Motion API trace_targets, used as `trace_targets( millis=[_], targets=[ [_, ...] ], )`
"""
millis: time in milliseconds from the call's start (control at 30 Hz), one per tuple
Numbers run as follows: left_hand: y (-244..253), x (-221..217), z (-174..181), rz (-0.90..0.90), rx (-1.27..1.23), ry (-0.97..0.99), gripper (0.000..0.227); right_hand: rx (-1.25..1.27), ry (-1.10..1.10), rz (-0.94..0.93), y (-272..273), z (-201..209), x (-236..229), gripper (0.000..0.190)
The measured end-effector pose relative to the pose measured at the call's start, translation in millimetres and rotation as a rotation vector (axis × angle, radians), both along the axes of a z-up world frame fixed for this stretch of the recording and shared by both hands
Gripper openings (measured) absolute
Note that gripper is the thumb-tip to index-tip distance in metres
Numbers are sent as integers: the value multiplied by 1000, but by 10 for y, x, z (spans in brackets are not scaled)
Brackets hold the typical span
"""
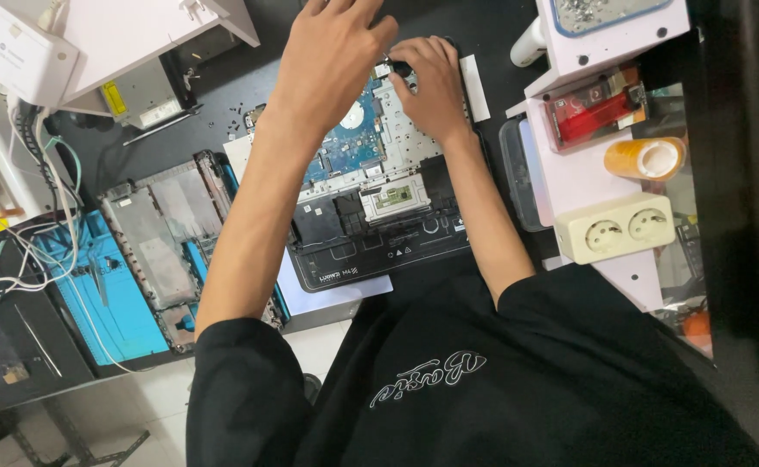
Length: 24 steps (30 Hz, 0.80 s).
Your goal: The person uses a screwdriver to remove screws from the bottom cover of a laptop. They lift off the cover, then proceed to unscrew and remove the cooling fan and heatsink assembly from the internal motherboard.
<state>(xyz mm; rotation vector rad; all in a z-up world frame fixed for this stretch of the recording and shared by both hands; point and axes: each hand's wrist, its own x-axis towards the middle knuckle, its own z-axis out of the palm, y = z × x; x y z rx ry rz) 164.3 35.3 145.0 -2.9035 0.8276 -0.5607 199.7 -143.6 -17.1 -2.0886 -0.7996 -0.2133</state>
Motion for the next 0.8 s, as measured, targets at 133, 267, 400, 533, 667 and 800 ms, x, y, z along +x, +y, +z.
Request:
trace_targets(
  millis=[133,267,400,533,667,800],
  targets=[
    [5,7,-4,7,13,5,10,21,-16,6,-4,-14,2,21],
    [19,15,-21,7,15,-31,10,27,-18,4,3,-33,13,20],
    [7,28,-33,14,0,-19,10,35,-32,10,-7,-30,8,21],
    [-15,33,-36,20,21,-19,10,37,-25,10,4,-32,8,22],
    [-86,14,5,36,63,-84,9,37,17,6,-7,12,-12,20],
    [-145,90,-87,45,81,-41,14,67,4,-9,-6,23,-13,22]
  ],
)
